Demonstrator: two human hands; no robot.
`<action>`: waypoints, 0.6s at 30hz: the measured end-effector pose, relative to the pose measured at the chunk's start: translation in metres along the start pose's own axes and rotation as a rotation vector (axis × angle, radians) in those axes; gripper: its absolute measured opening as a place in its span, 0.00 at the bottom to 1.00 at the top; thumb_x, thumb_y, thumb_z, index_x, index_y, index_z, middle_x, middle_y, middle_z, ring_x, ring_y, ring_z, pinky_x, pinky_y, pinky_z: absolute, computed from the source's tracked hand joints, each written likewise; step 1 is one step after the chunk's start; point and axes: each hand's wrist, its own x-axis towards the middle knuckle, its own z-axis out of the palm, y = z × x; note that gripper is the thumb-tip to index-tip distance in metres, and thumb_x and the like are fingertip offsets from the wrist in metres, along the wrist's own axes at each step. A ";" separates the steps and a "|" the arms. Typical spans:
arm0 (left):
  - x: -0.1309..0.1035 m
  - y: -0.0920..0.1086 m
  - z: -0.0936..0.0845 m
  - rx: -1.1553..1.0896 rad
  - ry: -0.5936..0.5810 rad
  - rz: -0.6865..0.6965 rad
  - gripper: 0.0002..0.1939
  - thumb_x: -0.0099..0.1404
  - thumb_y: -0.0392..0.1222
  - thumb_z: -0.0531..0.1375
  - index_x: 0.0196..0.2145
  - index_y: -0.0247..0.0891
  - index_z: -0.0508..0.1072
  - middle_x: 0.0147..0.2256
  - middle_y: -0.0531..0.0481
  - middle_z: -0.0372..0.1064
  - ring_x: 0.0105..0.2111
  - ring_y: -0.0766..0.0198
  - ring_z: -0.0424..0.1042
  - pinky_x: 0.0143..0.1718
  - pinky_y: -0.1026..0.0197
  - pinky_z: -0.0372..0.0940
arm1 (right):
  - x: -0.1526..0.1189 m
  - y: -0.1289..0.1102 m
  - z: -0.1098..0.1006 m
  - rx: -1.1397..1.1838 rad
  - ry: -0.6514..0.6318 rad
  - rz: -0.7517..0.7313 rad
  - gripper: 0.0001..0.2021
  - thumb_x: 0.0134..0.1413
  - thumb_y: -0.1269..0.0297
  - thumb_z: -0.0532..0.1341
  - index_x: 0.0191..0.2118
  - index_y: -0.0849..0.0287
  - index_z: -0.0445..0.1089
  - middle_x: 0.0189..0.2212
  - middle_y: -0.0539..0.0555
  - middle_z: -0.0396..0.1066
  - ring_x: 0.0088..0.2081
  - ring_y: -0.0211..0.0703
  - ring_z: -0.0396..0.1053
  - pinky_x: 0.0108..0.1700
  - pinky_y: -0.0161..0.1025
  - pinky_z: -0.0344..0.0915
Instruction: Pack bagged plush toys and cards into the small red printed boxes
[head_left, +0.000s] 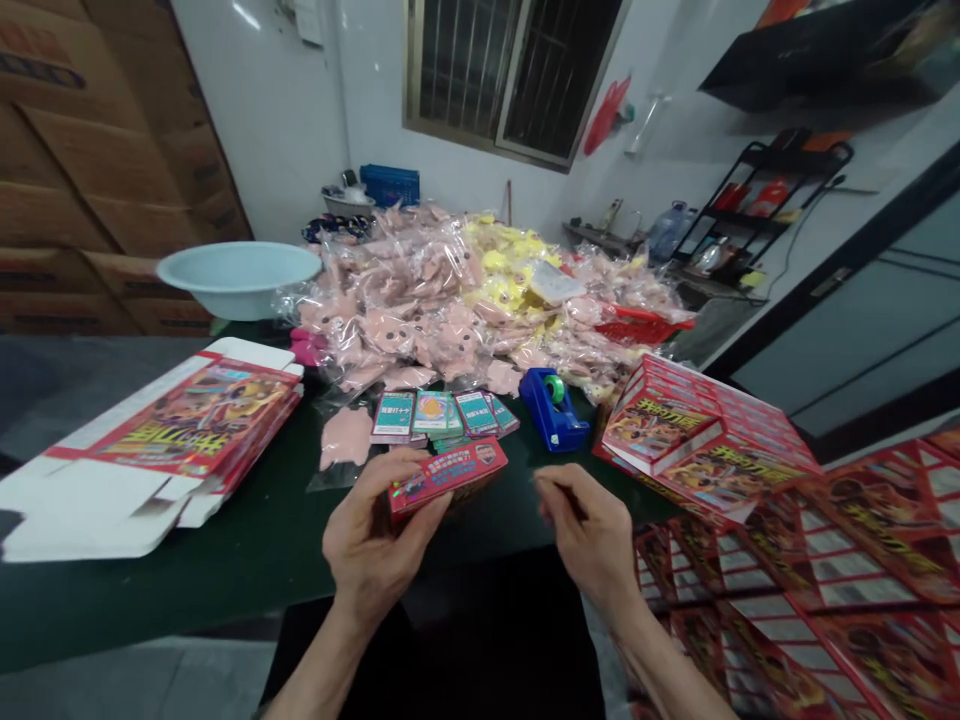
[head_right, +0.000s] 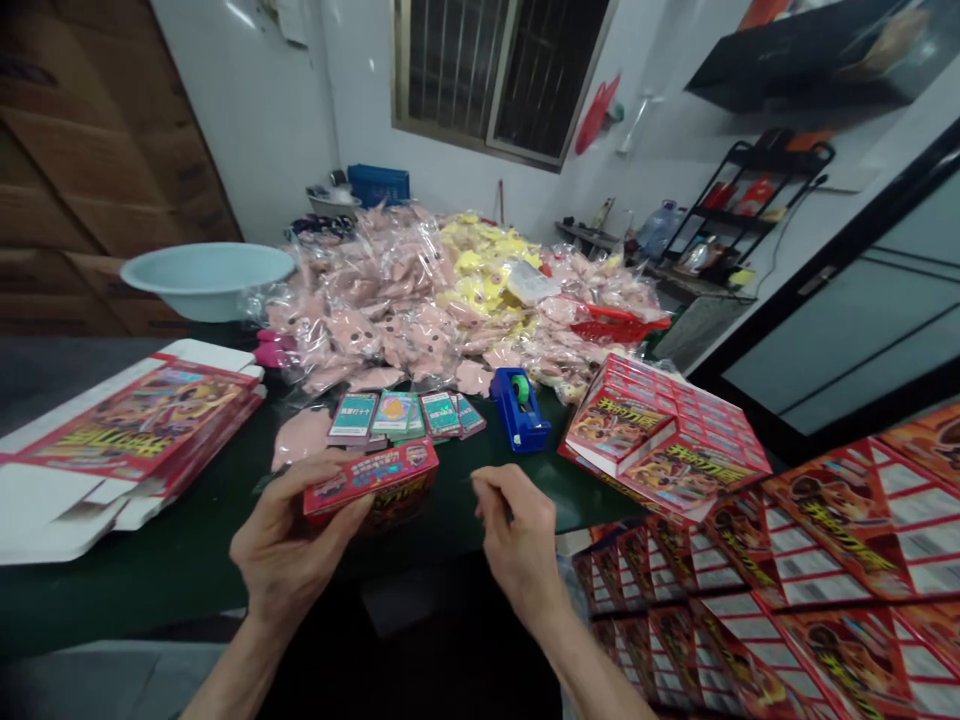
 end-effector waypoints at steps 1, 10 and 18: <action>0.001 0.001 -0.001 0.026 0.002 -0.004 0.17 0.52 0.29 0.66 0.40 0.38 0.69 0.38 0.49 0.72 0.39 0.62 0.72 0.43 0.58 0.68 | -0.005 -0.018 0.002 0.026 -0.023 -0.065 0.05 0.54 0.70 0.58 0.32 0.57 0.71 0.20 0.45 0.63 0.21 0.32 0.62 0.25 0.31 0.59; -0.001 0.002 -0.004 0.130 -0.050 0.000 0.20 0.53 0.30 0.65 0.43 0.40 0.67 0.38 0.52 0.71 0.35 0.65 0.72 0.37 0.64 0.67 | -0.008 -0.070 0.047 0.698 -0.105 0.217 0.32 0.52 0.70 0.60 0.59 0.51 0.45 0.20 0.40 0.66 0.17 0.29 0.61 0.19 0.27 0.61; 0.000 -0.002 -0.004 0.121 -0.064 0.041 0.18 0.54 0.32 0.65 0.43 0.40 0.67 0.36 0.52 0.71 0.34 0.66 0.72 0.34 0.64 0.68 | -0.015 -0.071 0.064 0.822 -0.052 0.293 0.20 0.54 0.65 0.62 0.50 0.54 0.55 0.20 0.41 0.66 0.17 0.29 0.62 0.17 0.26 0.62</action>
